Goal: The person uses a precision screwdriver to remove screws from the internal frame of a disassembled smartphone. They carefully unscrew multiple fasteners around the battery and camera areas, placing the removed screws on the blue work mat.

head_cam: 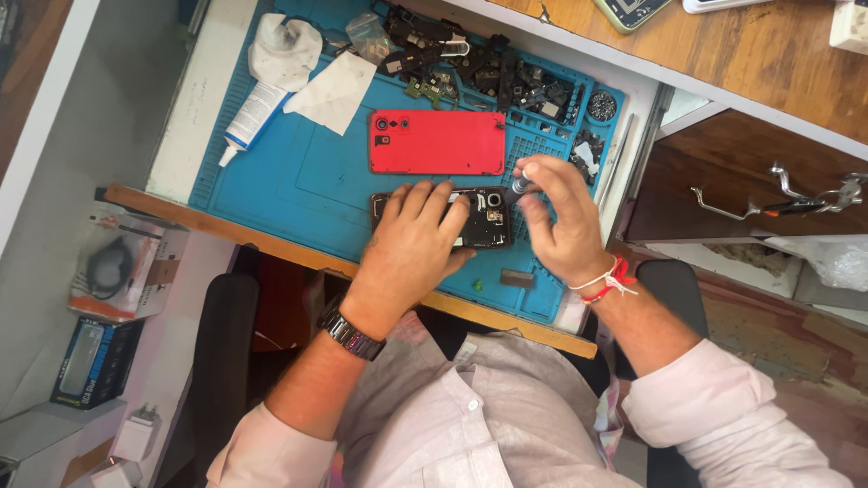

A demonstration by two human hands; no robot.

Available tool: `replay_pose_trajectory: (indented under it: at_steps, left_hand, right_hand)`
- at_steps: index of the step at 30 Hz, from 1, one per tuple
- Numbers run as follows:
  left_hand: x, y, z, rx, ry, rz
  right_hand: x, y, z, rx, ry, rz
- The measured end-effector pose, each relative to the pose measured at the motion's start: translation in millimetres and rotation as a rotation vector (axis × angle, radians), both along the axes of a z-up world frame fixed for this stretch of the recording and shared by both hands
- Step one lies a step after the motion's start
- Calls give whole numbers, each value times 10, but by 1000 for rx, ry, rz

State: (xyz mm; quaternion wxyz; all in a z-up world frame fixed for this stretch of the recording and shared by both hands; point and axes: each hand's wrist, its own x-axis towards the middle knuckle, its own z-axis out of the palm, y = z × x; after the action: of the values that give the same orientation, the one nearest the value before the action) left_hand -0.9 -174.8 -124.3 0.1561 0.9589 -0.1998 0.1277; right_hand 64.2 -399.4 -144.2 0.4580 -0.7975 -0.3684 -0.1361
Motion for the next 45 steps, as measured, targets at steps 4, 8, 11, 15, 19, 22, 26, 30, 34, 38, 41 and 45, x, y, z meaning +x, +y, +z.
replay_pose_trajectory:
  at_steps: [4,8,11,15,19,22,26,30,34,38,41,45]
  left_hand:
    - [4,30,23,-72,69,3]
    - [50,63,82,-135,91,41]
    - [159,104,64,-59,19,119]
    - [256,118,3,72,61,195]
    - [165,50,3,102,107,219]
    - [146,37,39,86,65,228]
    - [385,-1,24,3,-3,141]
    - [943,-143,-77,-207,-67,10]
    - [1291,-318,-229,-125,-22,-9]
    - [1359,-388,-366,-33,-63,10]
    - [1376,-420,-469,95,-133,-6]
    - [1449,-381,-595,251,-209,-41]
  right_hand:
    - [-42,25,17,-83,-61,-80]
    - [-50,1,-16,4,-40,7]
    - [-61,-7,-66,-1,2,-36]
    - [-83,-39,-17,-34,-34,-65]
    - [-59,-14,-29,-65,-115,-101]
    - [-76,-21,-59,31,140,-90]
    - [-73,-13,-52,17,66,-50]
    - [-109,-1,2,-90,-48,-95]
    - [-101,-24,68,-43,9,-6]
    - [-89,-26,83,-86,25,-54]
    - [-83,-33,77,-93,40,-52]
    - [-73,-35,85,-50,51,-26]
